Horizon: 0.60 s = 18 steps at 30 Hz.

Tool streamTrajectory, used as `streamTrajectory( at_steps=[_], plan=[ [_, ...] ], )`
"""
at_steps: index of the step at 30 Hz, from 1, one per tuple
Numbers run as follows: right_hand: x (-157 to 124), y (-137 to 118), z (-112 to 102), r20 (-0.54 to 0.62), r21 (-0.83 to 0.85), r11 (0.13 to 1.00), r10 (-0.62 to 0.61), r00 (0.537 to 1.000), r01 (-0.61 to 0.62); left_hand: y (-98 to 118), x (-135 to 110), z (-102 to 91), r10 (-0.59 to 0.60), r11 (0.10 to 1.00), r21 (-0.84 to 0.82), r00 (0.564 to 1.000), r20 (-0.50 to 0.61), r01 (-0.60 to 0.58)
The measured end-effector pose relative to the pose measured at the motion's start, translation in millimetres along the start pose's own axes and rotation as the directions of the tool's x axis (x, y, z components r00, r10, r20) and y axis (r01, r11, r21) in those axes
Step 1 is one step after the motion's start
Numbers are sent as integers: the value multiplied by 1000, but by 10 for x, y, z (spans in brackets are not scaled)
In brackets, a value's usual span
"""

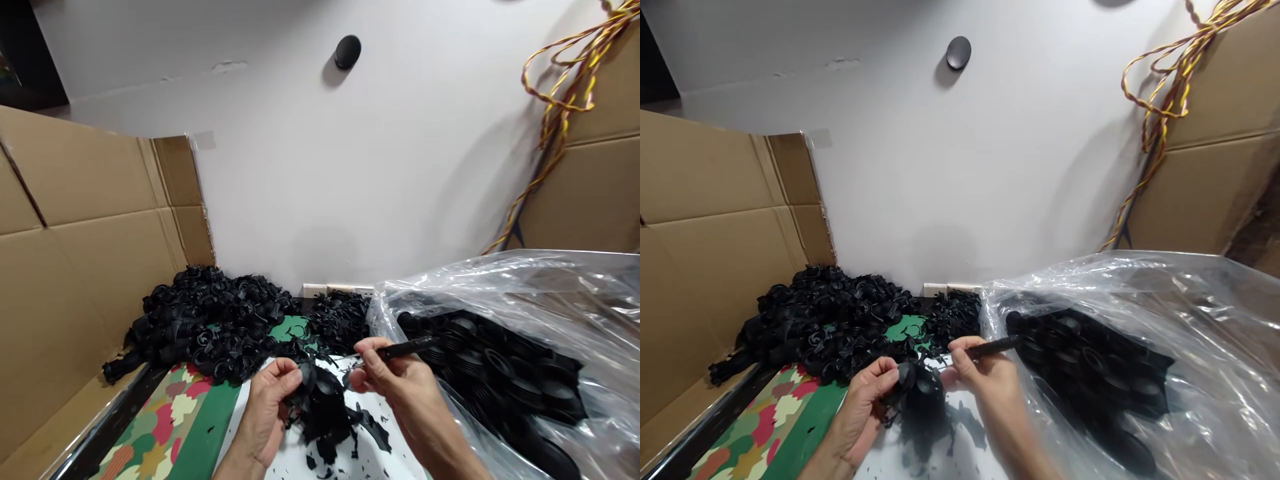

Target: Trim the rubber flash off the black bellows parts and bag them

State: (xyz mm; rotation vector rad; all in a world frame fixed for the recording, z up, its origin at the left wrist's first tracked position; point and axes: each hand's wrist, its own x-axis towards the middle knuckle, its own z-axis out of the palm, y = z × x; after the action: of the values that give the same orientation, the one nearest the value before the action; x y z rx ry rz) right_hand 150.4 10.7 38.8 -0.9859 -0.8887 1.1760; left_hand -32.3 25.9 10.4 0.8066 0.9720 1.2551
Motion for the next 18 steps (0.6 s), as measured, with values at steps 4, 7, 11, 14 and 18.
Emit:
streamTrajectory(
  at_steps=[4,7,11,14,18],
  plan=[
    [-101,157,75,-11,9,1000,6,1000,-6,-94,-18,3,-24,993,-114,1000,20,26],
    [-177,257,161,-83,16,998,-58,995,59,-145,-38,0,13,998,-56,1000,-24,-14],
    [-185,389,210,-153,-53,995,-89,984,82,-166,-80,22,94,995,52,992,-85,-89],
    [-142,480,174,-121,-139,986,-110,987,93,-170,-102,54,130,987,109,986,-102,-119],
    [-100,562,113,-96,-224,965,-163,982,138,-189,-96,79,152,981,145,979,-136,-132]
  ],
)
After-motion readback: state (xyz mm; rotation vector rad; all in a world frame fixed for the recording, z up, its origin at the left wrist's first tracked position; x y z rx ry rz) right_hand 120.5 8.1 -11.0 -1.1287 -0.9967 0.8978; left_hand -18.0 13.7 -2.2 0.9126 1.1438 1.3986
